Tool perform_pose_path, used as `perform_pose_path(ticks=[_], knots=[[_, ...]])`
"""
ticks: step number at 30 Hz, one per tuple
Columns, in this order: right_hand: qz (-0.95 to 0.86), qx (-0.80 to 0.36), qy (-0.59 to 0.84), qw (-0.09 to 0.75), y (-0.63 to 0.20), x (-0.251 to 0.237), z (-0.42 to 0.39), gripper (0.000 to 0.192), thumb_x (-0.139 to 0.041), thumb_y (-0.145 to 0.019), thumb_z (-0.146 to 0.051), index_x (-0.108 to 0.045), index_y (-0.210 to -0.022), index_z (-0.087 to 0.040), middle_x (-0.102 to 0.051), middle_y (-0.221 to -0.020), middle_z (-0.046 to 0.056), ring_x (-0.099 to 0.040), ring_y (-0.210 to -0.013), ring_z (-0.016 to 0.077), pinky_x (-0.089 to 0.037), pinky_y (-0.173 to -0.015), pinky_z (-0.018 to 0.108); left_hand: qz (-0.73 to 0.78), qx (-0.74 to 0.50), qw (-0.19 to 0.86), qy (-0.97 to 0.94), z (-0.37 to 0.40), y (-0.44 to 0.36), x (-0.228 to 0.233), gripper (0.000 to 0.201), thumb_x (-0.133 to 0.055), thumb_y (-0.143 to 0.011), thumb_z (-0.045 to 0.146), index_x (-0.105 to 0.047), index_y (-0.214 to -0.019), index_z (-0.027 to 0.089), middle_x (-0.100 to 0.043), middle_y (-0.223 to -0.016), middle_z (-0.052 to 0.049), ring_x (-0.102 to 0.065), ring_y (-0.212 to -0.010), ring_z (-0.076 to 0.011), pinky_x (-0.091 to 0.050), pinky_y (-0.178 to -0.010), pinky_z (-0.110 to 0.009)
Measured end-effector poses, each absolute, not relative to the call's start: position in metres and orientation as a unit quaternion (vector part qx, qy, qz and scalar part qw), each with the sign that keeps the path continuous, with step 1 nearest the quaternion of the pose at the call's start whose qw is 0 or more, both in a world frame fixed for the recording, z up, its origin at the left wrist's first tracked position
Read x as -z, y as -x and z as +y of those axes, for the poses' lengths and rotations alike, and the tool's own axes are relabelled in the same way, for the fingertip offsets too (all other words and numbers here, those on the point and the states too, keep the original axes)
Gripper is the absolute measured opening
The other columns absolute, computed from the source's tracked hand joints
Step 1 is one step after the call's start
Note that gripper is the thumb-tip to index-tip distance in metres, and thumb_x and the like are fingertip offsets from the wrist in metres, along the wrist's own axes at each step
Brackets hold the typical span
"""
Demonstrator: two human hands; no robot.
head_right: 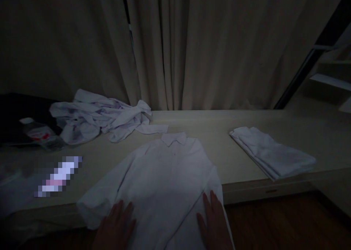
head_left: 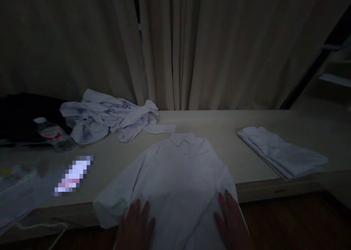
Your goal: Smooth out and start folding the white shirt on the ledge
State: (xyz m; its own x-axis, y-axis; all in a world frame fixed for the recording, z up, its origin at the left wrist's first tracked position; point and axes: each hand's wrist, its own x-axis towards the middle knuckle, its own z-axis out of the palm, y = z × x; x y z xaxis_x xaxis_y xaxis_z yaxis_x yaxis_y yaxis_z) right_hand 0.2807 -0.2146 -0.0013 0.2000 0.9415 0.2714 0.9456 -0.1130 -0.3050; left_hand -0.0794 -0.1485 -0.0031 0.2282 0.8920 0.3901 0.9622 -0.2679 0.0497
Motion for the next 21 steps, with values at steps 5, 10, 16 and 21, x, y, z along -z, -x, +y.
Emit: perform_pose_path(ticks=[5, 10, 16, 21], knots=[[-0.635, 0.005, 0.756, 0.158, -0.275, 0.009, -0.233, 0.054, -0.040, -0.085, -0.047, -0.045, -0.132, -0.020, -0.039, -0.144, 0.013, -0.037, -0.132, 0.0281, -0.037, -0.107, 0.047, -0.613, 0.134, 0.087, 0.774, -0.162, 0.083, 0.004, 0.047, -0.042, -0.084, 0.042, -0.054, -0.123, 0.020, -0.053, -0.132, -0.014, -0.047, -0.125, -0.0296, -0.045, -0.098, -0.047], [-0.639, 0.001, 0.754, 0.152, -0.278, 0.000, -0.223, 0.051, -0.040, -0.085, -0.044, -0.048, -0.129, -0.019, -0.042, -0.142, 0.013, -0.037, -0.132, 0.0277, -0.034, -0.109, 0.046, -0.619, 0.135, 0.086, 0.769, -0.154, 0.073, -0.010, 0.044, -0.042, -0.083, 0.040, -0.059, -0.117, 0.018, -0.057, -0.128, -0.016, -0.052, -0.119, -0.0303, -0.047, -0.096, -0.047], [-0.635, 0.006, 0.755, 0.163, -0.275, 0.002, -0.224, 0.051, -0.043, -0.083, -0.042, -0.050, -0.127, -0.018, -0.044, -0.140, 0.013, -0.039, -0.129, 0.0278, -0.034, -0.108, 0.045, -0.627, 0.145, 0.072, 0.762, -0.158, 0.068, -0.016, 0.042, -0.044, -0.083, 0.038, -0.059, -0.117, 0.019, -0.058, -0.127, -0.014, -0.052, -0.119, -0.0276, -0.046, -0.098, -0.045], [-0.632, -0.007, 0.757, 0.165, -0.275, -0.005, -0.226, 0.050, -0.042, -0.083, -0.042, -0.050, -0.126, -0.018, -0.043, -0.140, 0.012, -0.038, -0.131, 0.0267, -0.033, -0.110, 0.044, -0.635, 0.129, 0.031, 0.761, -0.158, 0.070, -0.021, 0.042, -0.042, -0.084, 0.037, -0.057, -0.119, 0.018, -0.055, -0.129, -0.014, -0.050, -0.122, -0.0277, -0.046, -0.098, -0.045]])
